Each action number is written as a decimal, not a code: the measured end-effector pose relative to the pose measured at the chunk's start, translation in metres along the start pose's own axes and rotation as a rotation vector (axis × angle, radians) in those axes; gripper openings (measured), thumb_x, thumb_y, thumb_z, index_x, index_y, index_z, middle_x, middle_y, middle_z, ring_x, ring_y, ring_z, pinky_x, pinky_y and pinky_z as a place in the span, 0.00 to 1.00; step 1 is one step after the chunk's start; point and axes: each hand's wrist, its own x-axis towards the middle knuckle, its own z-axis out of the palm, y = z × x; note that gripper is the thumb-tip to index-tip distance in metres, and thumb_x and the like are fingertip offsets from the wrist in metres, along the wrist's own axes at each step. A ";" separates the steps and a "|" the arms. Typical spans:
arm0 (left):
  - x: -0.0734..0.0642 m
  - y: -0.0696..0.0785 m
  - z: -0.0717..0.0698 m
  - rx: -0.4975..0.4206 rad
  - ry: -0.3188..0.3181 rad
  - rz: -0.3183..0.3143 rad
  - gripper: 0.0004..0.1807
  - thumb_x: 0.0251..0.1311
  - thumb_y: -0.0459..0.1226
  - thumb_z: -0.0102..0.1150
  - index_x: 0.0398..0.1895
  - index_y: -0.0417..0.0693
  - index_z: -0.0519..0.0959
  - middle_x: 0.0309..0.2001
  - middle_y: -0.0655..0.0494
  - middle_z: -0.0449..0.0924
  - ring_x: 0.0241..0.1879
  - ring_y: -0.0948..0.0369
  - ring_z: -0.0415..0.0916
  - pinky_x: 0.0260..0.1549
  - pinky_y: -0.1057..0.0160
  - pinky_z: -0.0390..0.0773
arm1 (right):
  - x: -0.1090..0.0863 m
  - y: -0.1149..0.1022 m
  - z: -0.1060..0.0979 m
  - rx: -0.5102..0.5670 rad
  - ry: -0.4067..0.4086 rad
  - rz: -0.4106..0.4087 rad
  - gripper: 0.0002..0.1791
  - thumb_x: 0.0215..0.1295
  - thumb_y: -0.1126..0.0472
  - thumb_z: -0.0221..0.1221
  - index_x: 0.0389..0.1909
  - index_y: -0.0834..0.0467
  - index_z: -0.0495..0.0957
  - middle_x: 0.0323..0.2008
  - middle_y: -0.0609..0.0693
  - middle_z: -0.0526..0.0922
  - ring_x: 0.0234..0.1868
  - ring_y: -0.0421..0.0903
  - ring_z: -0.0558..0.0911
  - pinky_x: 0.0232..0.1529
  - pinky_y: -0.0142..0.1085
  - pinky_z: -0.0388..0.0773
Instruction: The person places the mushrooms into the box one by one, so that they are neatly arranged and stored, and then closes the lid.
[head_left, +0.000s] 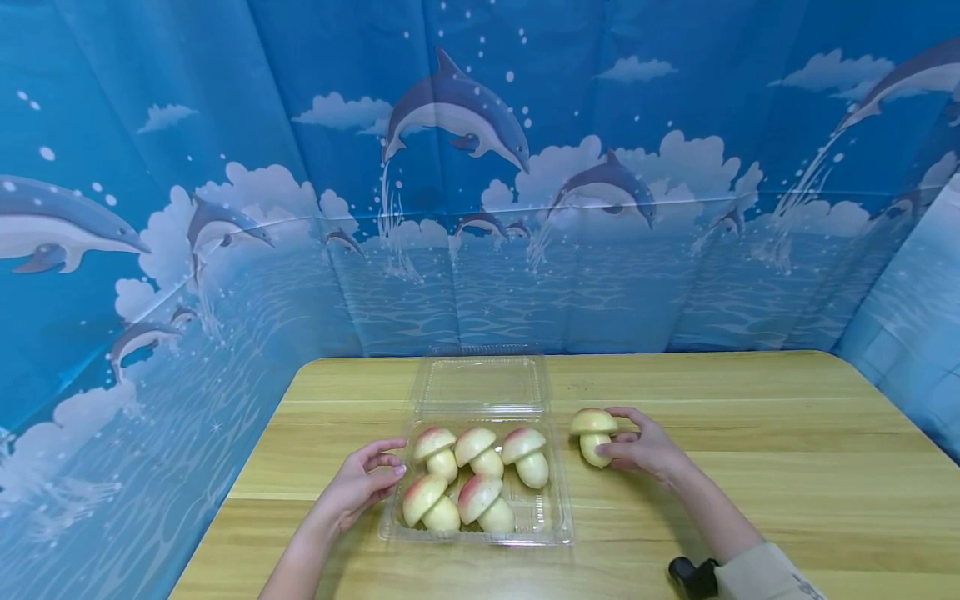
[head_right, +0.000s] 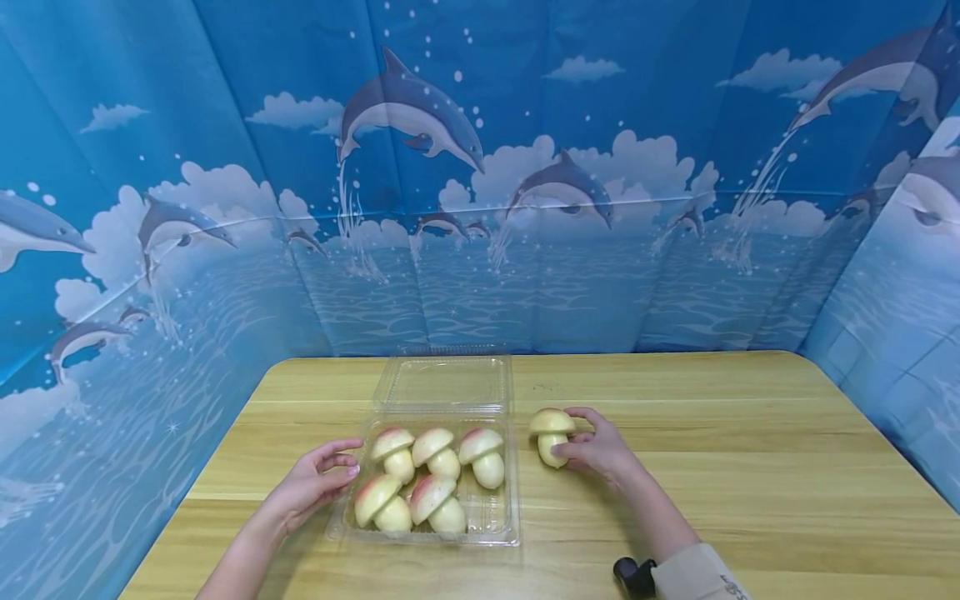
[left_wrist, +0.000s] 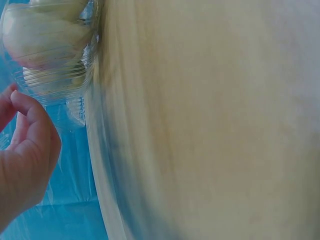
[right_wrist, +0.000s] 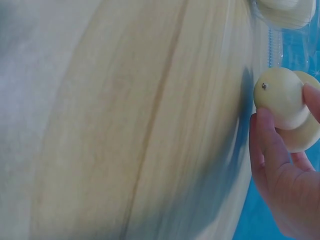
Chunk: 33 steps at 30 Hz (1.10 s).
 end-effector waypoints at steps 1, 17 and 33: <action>0.000 0.000 0.000 0.000 0.002 -0.001 0.29 0.57 0.28 0.57 0.63 0.32 0.61 0.39 0.53 0.69 0.30 0.66 0.71 0.30 0.71 0.73 | 0.000 -0.001 0.000 -0.002 0.000 0.000 0.43 0.54 0.67 0.65 0.67 0.66 0.51 0.37 0.58 0.78 0.33 0.45 0.81 0.37 0.39 0.80; -0.001 0.002 0.002 0.000 0.018 0.001 0.29 0.57 0.27 0.57 0.62 0.32 0.62 0.39 0.53 0.70 0.29 0.66 0.71 0.31 0.71 0.74 | -0.007 -0.012 0.002 0.025 -0.046 -0.027 0.44 0.53 0.66 0.65 0.68 0.64 0.51 0.39 0.59 0.78 0.35 0.47 0.81 0.41 0.43 0.79; -0.002 0.003 0.004 -0.002 0.021 -0.002 0.29 0.57 0.27 0.56 0.63 0.32 0.62 0.39 0.53 0.69 0.30 0.66 0.71 0.31 0.71 0.74 | -0.020 -0.029 0.007 0.060 -0.111 -0.092 0.43 0.54 0.67 0.65 0.67 0.65 0.52 0.39 0.58 0.80 0.38 0.47 0.82 0.44 0.46 0.78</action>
